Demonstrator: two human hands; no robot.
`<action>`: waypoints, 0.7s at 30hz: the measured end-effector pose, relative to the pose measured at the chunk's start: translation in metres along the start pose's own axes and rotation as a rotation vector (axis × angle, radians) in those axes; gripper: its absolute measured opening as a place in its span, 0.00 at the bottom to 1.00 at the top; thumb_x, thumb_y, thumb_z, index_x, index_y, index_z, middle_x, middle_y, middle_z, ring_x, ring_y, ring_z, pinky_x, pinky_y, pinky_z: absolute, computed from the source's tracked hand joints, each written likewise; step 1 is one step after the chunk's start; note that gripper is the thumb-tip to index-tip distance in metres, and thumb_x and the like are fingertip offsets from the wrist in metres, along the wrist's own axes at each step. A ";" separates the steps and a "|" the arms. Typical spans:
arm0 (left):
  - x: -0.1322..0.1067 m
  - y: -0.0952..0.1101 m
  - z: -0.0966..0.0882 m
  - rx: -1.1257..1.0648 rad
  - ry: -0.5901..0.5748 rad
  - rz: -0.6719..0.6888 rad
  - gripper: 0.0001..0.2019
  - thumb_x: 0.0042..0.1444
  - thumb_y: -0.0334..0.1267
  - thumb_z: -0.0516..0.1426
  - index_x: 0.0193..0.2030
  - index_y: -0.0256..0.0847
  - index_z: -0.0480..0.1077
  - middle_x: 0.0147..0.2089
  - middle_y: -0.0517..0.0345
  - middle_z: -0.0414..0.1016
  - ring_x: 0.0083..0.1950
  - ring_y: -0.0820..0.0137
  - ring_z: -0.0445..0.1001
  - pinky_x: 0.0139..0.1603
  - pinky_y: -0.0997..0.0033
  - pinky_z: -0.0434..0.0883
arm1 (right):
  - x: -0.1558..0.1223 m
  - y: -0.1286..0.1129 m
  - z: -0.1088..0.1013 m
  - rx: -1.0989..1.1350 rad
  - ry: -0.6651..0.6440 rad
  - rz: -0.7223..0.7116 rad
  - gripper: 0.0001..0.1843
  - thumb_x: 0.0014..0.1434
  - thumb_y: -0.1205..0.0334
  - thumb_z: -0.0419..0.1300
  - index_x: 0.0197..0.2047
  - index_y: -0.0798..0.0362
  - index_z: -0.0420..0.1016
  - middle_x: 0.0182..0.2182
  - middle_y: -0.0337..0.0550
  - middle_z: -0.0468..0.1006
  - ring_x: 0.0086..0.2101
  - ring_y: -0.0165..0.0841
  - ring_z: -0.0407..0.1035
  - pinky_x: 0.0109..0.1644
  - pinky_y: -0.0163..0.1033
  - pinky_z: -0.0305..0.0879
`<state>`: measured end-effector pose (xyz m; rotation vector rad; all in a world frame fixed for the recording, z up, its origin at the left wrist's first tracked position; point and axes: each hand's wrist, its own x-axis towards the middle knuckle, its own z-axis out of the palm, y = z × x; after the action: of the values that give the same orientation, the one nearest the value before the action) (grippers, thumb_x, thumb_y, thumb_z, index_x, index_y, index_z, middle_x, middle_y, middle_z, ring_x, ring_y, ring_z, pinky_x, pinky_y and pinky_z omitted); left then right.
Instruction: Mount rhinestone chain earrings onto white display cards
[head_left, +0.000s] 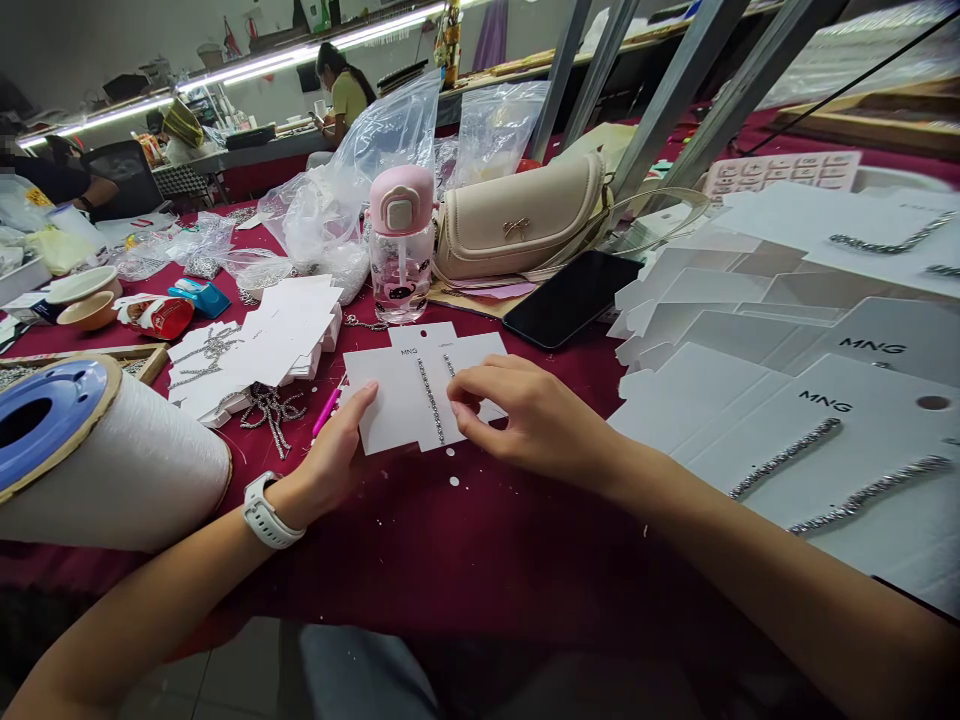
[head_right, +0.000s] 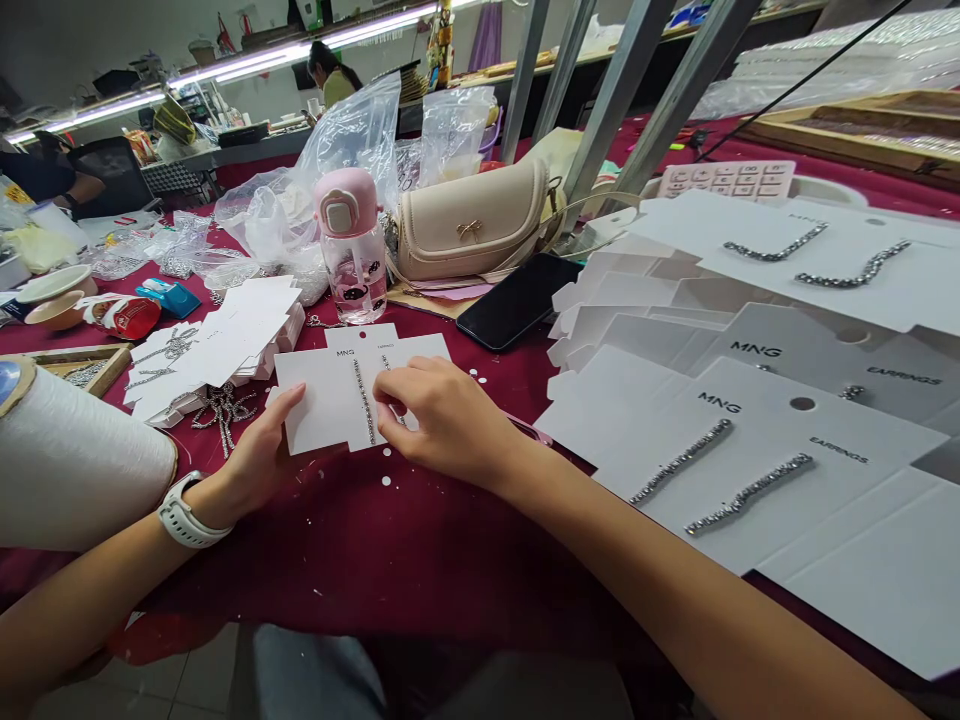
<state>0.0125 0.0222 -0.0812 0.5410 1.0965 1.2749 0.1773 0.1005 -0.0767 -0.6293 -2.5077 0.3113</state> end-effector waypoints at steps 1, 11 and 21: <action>0.000 0.000 0.000 0.003 0.004 0.004 0.14 0.56 0.42 0.49 0.45 0.39 0.69 0.42 0.54 0.74 0.38 0.67 0.73 0.37 0.70 0.72 | 0.000 -0.001 -0.001 0.019 -0.009 0.011 0.05 0.51 0.68 0.50 0.26 0.55 0.66 0.23 0.41 0.70 0.27 0.31 0.61 0.36 0.37 0.57; -0.002 0.000 0.002 0.013 -0.019 0.044 0.13 0.56 0.42 0.50 0.43 0.40 0.70 0.40 0.55 0.75 0.39 0.66 0.73 0.39 0.69 0.72 | 0.001 -0.005 -0.006 0.236 -0.064 0.090 0.05 0.51 0.68 0.50 0.26 0.54 0.65 0.23 0.39 0.70 0.27 0.28 0.62 0.32 0.33 0.59; -0.002 0.001 0.002 0.014 -0.055 0.046 0.14 0.58 0.41 0.48 0.44 0.39 0.70 0.42 0.55 0.75 0.40 0.66 0.73 0.39 0.69 0.72 | 0.002 -0.005 -0.007 0.276 -0.061 0.125 0.05 0.50 0.68 0.50 0.26 0.54 0.66 0.23 0.39 0.70 0.26 0.28 0.63 0.31 0.32 0.59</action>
<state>0.0144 0.0213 -0.0789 0.6113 1.0526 1.2855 0.1779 0.0977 -0.0686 -0.6724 -2.4251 0.7186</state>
